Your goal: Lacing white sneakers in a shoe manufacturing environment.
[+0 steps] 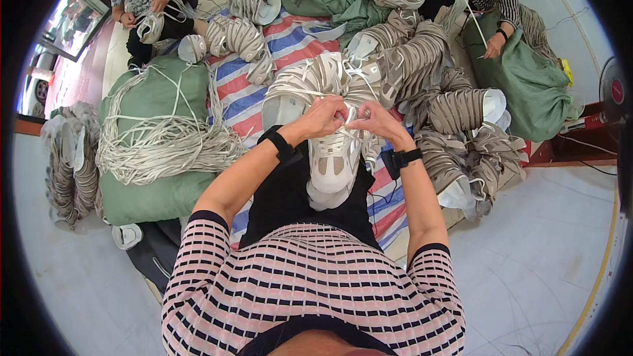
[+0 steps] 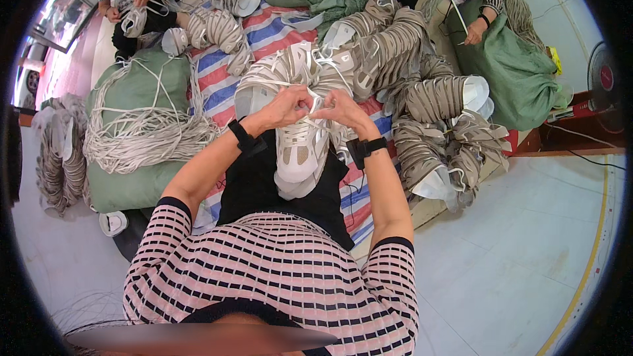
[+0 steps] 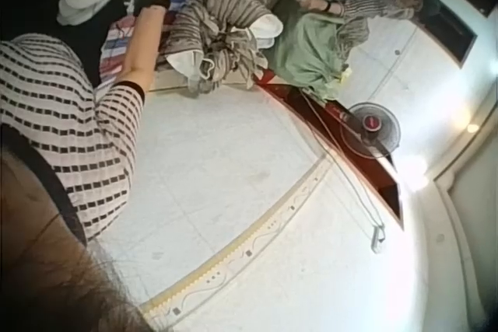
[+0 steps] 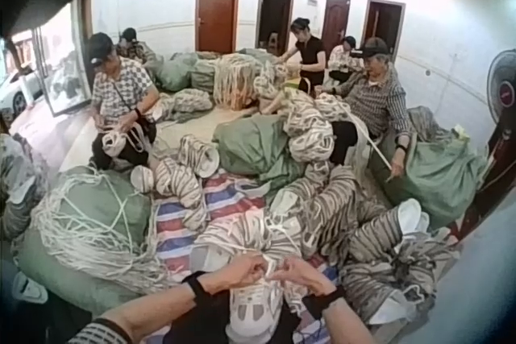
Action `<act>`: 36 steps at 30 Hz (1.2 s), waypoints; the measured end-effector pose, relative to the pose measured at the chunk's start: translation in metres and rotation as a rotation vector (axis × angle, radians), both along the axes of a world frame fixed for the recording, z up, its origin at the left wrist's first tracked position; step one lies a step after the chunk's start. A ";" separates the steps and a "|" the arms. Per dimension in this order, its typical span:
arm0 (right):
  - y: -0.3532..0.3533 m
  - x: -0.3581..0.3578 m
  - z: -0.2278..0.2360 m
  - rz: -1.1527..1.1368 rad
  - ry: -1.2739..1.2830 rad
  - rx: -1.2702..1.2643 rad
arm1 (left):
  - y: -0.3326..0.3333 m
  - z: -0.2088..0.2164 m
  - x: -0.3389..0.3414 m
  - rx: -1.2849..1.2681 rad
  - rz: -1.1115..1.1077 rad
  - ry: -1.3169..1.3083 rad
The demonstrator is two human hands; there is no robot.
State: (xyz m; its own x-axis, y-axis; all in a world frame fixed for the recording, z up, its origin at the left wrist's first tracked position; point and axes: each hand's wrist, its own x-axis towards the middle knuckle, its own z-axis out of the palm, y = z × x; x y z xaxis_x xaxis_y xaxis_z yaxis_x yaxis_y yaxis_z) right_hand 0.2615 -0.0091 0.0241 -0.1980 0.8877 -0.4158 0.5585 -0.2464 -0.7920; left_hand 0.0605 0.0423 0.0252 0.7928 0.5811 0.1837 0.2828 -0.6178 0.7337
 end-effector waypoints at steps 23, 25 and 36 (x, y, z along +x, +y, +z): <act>0.001 -0.012 0.012 0.105 -0.040 0.339 | 0.095 0.028 -0.251 0.576 1.093 0.006; -0.004 -0.017 0.020 0.090 -0.075 0.405 | 0.088 0.023 -0.251 0.543 1.105 0.030; -0.013 -0.042 0.042 0.317 -0.467 0.869 | 0.079 0.022 -0.188 -0.388 0.800 -0.653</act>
